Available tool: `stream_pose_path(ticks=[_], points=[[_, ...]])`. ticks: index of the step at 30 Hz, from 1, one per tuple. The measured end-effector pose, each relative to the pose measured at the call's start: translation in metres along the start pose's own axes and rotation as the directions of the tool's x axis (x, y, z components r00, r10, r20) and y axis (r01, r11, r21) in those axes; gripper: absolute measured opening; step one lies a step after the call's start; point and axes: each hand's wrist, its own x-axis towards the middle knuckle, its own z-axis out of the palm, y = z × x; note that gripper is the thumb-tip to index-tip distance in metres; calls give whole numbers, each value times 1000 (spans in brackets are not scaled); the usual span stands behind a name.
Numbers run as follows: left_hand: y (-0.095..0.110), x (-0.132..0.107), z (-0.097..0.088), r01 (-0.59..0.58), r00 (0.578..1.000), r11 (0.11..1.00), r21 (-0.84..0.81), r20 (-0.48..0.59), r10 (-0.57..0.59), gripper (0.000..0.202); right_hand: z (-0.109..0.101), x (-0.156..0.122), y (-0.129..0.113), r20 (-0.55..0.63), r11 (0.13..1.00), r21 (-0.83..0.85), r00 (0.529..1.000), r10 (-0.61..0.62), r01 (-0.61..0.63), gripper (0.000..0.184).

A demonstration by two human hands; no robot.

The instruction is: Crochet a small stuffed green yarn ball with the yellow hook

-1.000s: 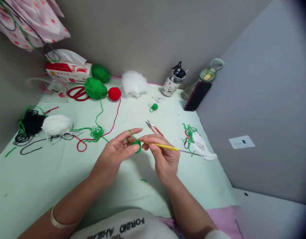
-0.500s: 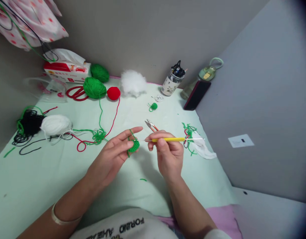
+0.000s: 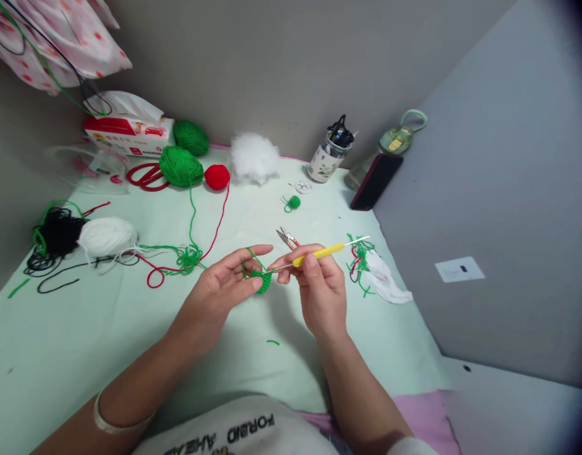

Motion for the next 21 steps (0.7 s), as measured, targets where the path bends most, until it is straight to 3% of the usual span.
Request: stream_pose_path(ticks=[4,6,10,12,13,15,17,19,21], points=[[-4,0,1,-54,997,997,47,-58,57,37,1,-8,-2,43,935,-292,979,-197,201,21],[-6,0,4,-93,989,994,61,-114,99,37,0,-11,0,160,796,-476,927,-340,374,23],[-7,0,11,-98,986,993,-68,-144,88,48,0,-14,7,433,373,-668,744,-508,644,34],[-6,1,10,16,998,979,-205,-55,-28,52,0,-14,9,451,316,-680,717,-531,661,36],[-6,2,9,82,996,962,-262,-6,-86,51,0,-14,8,412,368,-671,736,-537,644,36],[-4,4,5,161,987,931,-327,47,-154,45,0,-12,5,247,594,-595,826,-507,542,29],[-2,5,2,140,990,932,-333,23,-140,41,0,-9,2,76,815,-433,916,-393,386,23],[0,5,1,99,995,951,-293,0,-104,42,1,-6,1,17,915,-300,961,-277,270,21],[0,4,2,73,997,968,-239,9,-73,44,2,-5,2,50,930,-274,970,-239,244,19]])
